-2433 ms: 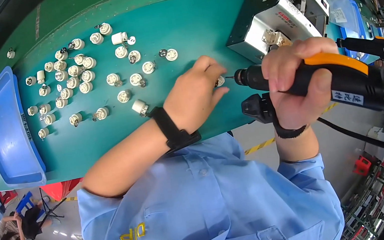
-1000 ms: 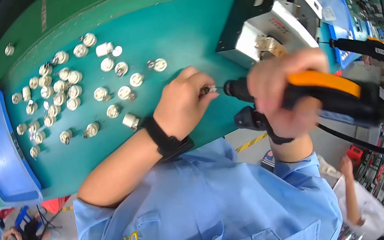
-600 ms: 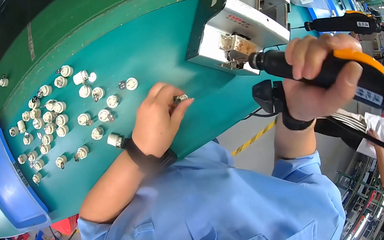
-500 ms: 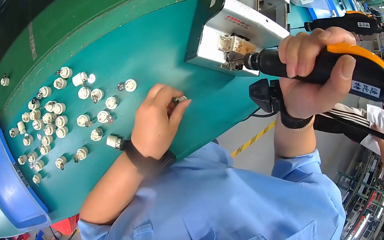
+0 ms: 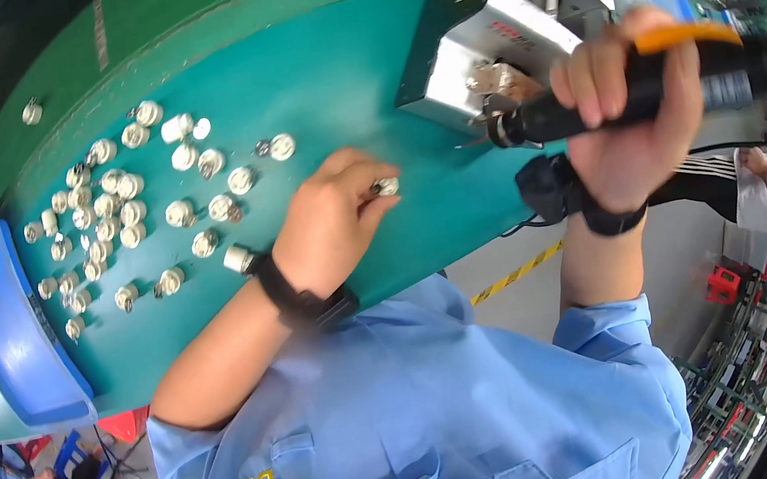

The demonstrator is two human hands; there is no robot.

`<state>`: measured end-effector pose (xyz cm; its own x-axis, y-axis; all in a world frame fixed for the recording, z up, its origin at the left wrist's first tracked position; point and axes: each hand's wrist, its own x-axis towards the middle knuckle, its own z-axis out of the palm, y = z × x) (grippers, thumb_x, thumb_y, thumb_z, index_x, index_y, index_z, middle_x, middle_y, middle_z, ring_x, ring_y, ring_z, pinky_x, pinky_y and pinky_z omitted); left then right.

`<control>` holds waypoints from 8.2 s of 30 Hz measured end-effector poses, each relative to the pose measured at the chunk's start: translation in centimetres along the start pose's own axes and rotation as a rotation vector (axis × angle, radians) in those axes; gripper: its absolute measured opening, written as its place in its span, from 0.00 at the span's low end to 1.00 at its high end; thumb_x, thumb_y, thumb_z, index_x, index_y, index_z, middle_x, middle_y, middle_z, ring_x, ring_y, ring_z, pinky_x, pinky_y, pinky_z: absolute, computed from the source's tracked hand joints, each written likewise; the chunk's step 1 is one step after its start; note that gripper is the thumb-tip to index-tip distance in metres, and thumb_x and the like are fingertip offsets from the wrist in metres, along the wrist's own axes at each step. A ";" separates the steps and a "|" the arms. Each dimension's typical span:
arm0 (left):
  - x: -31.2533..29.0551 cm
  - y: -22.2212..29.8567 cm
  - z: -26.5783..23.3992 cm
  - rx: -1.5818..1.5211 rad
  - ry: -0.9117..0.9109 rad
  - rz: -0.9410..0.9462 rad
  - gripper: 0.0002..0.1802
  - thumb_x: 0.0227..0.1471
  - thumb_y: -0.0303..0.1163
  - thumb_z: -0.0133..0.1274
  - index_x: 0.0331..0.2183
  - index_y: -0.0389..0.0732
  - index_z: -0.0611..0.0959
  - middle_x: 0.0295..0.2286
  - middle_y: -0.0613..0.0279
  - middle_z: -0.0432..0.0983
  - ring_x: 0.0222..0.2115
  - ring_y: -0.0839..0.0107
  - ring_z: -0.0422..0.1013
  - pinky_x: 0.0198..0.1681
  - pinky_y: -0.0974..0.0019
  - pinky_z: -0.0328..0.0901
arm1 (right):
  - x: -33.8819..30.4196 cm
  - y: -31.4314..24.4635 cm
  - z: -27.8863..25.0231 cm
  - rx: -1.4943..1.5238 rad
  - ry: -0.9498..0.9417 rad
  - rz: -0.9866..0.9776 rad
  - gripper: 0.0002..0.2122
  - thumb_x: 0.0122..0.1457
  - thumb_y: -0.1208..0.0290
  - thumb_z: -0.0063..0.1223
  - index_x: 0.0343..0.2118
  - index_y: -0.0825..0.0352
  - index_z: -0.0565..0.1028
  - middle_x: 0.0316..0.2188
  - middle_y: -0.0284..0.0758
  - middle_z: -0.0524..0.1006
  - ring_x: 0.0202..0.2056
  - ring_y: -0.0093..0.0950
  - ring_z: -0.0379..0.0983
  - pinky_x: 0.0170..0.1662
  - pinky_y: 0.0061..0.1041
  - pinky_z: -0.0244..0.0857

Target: The person picks up a white component and a metal piece, places them into a fixture, and uses a power tool on the assembly before setting it aside. This process is repeated multiple times with other components on the work surface.

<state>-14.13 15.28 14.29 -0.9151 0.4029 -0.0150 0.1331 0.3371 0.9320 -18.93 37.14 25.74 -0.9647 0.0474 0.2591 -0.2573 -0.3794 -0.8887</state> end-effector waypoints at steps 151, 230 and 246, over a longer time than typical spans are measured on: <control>-0.9 0.7 -0.8 0.164 0.033 0.027 0.11 0.43 0.24 0.59 0.31 0.39 0.74 0.29 0.54 0.67 0.28 0.51 0.70 0.29 0.54 0.66 | -3.1 -3.3 0.9 -0.081 -0.093 -0.448 0.21 0.62 0.49 0.44 0.44 0.66 0.65 0.14 0.29 0.65 0.15 0.21 0.60 0.21 0.23 0.57; 33.2 2.0 -7.6 0.748 -0.020 0.418 0.12 0.45 0.34 0.54 0.35 0.45 0.81 0.31 0.51 0.76 0.37 0.53 0.73 0.43 0.55 0.68 | -7.9 -4.1 -3.4 -0.304 0.150 -0.577 0.16 0.61 0.54 0.50 0.35 0.63 0.62 0.12 0.24 0.64 0.13 0.16 0.62 0.20 0.16 0.55; 34.6 5.0 -3.7 0.714 -0.092 0.522 0.12 0.44 0.32 0.58 0.36 0.45 0.82 0.33 0.54 0.72 0.35 0.54 0.73 0.40 0.56 0.69 | -9.3 -4.2 -4.7 -0.381 0.190 -0.537 0.14 0.61 0.57 0.49 0.35 0.62 0.62 0.13 0.24 0.65 0.13 0.16 0.63 0.20 0.16 0.57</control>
<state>-46.51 27.72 19.82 -0.6411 0.7103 0.2906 0.7585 0.5291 0.3804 -9.19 42.62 25.26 -0.6823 0.3124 0.6610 -0.6709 0.0918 -0.7359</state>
